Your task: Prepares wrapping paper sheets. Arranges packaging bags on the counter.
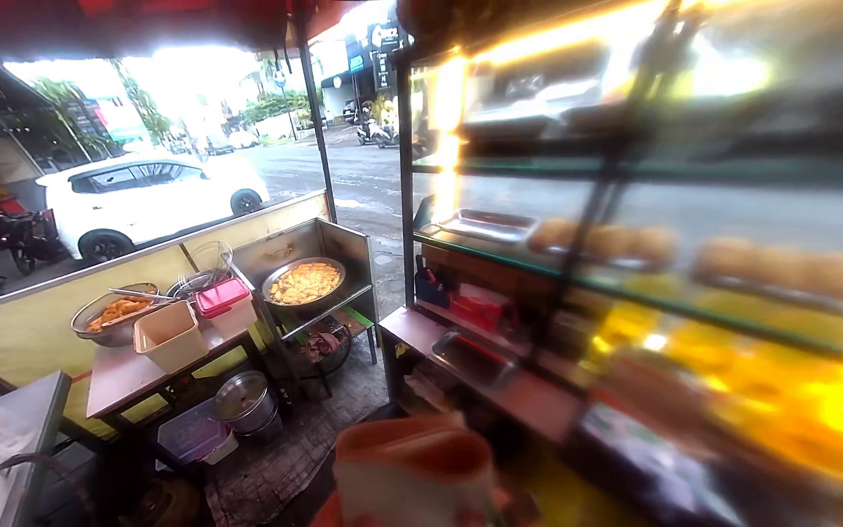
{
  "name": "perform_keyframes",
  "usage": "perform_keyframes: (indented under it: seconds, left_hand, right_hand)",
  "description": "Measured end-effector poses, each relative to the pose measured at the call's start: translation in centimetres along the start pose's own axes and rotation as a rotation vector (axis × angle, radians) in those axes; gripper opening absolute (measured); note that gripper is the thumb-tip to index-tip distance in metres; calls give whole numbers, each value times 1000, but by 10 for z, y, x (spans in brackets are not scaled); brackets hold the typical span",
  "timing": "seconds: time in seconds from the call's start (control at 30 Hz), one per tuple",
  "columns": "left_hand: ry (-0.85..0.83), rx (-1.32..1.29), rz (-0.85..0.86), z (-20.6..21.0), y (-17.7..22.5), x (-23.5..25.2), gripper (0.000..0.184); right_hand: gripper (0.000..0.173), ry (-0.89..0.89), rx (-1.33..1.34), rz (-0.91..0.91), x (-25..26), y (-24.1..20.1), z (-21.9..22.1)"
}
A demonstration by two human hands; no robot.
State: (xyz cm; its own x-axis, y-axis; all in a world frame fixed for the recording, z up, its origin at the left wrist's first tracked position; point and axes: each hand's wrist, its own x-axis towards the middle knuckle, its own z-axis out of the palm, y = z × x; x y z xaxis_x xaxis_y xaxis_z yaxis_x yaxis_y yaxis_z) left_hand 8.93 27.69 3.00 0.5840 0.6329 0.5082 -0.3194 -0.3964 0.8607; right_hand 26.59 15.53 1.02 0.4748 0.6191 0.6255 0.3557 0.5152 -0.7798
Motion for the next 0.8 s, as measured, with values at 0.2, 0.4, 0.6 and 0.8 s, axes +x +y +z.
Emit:
perform_keyframes:
  seconds: [0.2, 0.4, 0.6, 0.8]
  left_hand:
    - [114, 79, 71, 11, 18, 40, 30]
    - [129, 118, 61, 17, 6, 41, 31]
    - [128, 61, 50, 15, -14, 24, 37]
    - [127, 133, 157, 10, -22, 18, 36]
  right_hand:
    - [12, 127, -95, -11, 7, 13, 12]
    - [18, 165, -139, -4, 3, 24, 18]
    - [32, 157, -237, -79, -9, 33, 18]
    - [40, 178, -151, -44, -11, 16, 23]
